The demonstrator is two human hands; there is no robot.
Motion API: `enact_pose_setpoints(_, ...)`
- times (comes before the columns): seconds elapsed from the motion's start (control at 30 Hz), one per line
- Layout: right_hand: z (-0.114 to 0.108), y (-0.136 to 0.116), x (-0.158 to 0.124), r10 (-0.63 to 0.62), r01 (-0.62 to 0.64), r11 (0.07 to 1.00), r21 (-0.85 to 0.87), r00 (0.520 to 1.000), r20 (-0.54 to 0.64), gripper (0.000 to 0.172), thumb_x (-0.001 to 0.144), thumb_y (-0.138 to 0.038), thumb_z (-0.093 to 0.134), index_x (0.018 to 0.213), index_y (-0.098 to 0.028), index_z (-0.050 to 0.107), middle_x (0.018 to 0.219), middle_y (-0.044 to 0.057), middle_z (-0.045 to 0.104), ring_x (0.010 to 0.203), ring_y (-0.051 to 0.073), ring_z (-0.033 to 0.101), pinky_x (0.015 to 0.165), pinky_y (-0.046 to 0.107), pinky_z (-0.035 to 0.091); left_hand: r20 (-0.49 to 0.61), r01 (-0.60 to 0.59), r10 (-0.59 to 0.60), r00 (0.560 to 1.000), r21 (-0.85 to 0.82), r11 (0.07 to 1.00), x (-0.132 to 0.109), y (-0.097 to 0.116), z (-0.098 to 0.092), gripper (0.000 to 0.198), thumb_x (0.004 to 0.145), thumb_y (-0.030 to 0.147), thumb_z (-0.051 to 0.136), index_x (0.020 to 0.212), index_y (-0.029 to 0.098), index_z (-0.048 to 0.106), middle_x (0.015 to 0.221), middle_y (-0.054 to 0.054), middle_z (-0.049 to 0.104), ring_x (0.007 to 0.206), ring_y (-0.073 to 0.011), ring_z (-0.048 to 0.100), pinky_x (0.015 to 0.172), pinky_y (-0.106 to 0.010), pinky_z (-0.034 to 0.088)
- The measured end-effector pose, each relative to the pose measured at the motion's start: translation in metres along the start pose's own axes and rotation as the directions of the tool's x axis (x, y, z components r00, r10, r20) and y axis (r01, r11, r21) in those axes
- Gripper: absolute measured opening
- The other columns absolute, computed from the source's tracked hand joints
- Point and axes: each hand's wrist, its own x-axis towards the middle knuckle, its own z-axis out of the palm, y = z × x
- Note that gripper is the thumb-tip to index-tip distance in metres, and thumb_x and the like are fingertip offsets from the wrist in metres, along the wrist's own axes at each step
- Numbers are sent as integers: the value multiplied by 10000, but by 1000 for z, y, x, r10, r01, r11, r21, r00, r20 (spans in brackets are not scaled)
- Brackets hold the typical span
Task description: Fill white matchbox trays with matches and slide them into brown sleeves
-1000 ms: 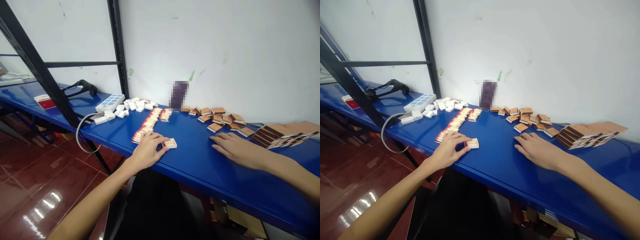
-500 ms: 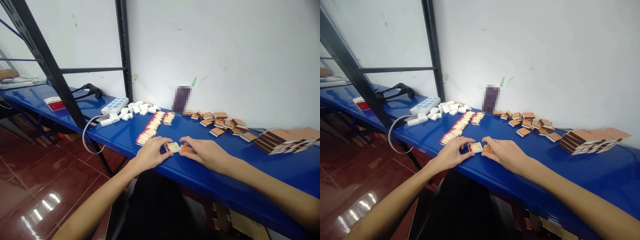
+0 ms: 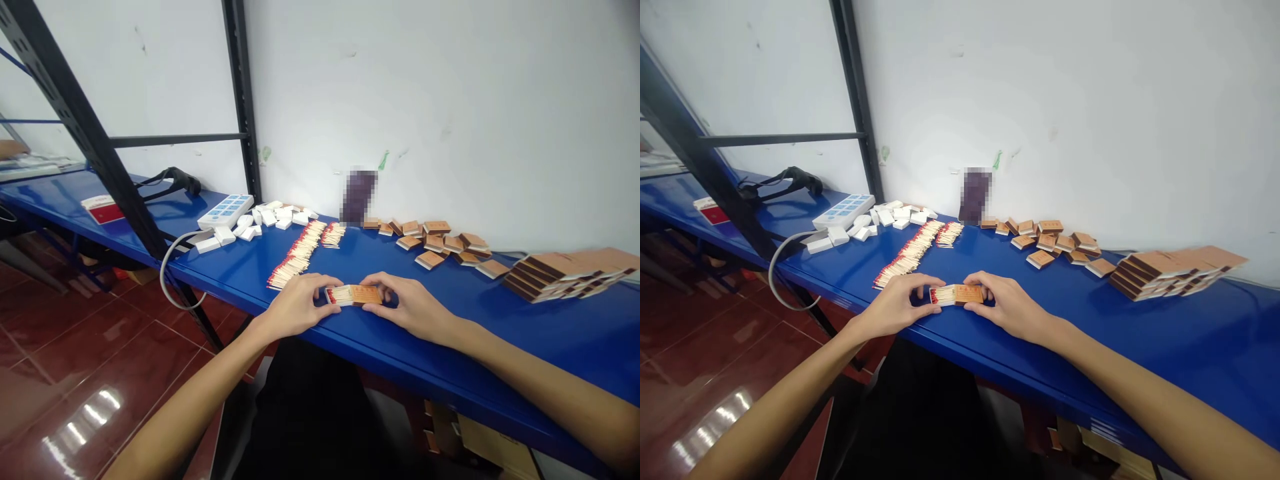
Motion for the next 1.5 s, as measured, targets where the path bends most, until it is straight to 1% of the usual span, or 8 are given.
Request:
enact_pose_setpoints(0.17,-3,1,1,-53,51,996,66,998,25,353,892,-492,593,1159,-264,626,1142,76,692,994,257,626,828,411,503,27,6,-4,1000,-75,997,1,0,-4,363,806,250,766,1161,256,690,1015,-10,731,877,-177,641,818,-312,497)
enact_pose_setpoints(0.5,23,-34,9,-158,162,979,124,987,-41,285,929,-401,598,1163,-247,649,1096,74,709,989,240,613,867,400,488,84,31,-2,996,-341,940,1,-5,-8,588,703,346,857,1239,239,641,1019,-45,702,791,-157,644,799,-315,544)
enact_pose_setpoints(0.7,17,-28,-6,-176,181,982,60,981,-76,275,908,-310,593,1168,-227,629,1146,89,690,1056,250,603,919,422,492,26,-25,34,999,-289,957,0,-5,-9,499,753,325,824,1212,251,642,1151,-56,636,779,-126,634,800,-296,546)
enact_pose_setpoints(0.87,-6,15,-52,27,-48,993,-112,983,-182,352,860,-275,556,1203,-238,625,1203,88,689,1096,270,629,936,452,513,1,-31,32,999,-147,989,0,-3,-9,327,846,332,726,1156,249,665,1000,-26,656,754,-135,615,776,-300,522)
enact_pose_setpoints(1.0,-39,84,-98,257,-368,907,-205,869,-424,278,864,-420,532,956,-204,680,1092,126,718,869,282,685,808,453,545,12,-40,41,999,-75,996,2,-3,-8,286,868,370,686,1127,248,681,854,-3,658,743,-150,611,748,-296,510)
enact_pose_setpoints(1.1,-59,120,-121,395,-526,819,-229,807,-439,314,864,-438,516,935,-184,686,929,124,730,807,282,682,754,422,529,24,-30,31,999,-40,999,3,-3,-8,287,870,394,676,1116,246,693,791,4,653,725,-155,610,712,-286,498)
enact_pose_setpoints(1.3,-67,124,-119,399,-521,765,-379,845,-356,524,940,-492,408,1345,-215,593,861,76,689,763,260,646,620,347,454,13,-23,23,1000,-19,1000,3,0,-8,261,873,386,669,1084,237,708,801,2,668,716,-152,614,678,-273,486)
enact_pose_setpoints(1.5,-71,135,-124,434,-558,741,-373,822,-369,561,967,-526,350,1247,-185,696,915,118,694,827,276,654,691,368,473,16,-23,23,1000,1,1000,3,0,-9,240,892,381,644,1069,232,713,782,2,675,715,-151,623,664,-265,479)
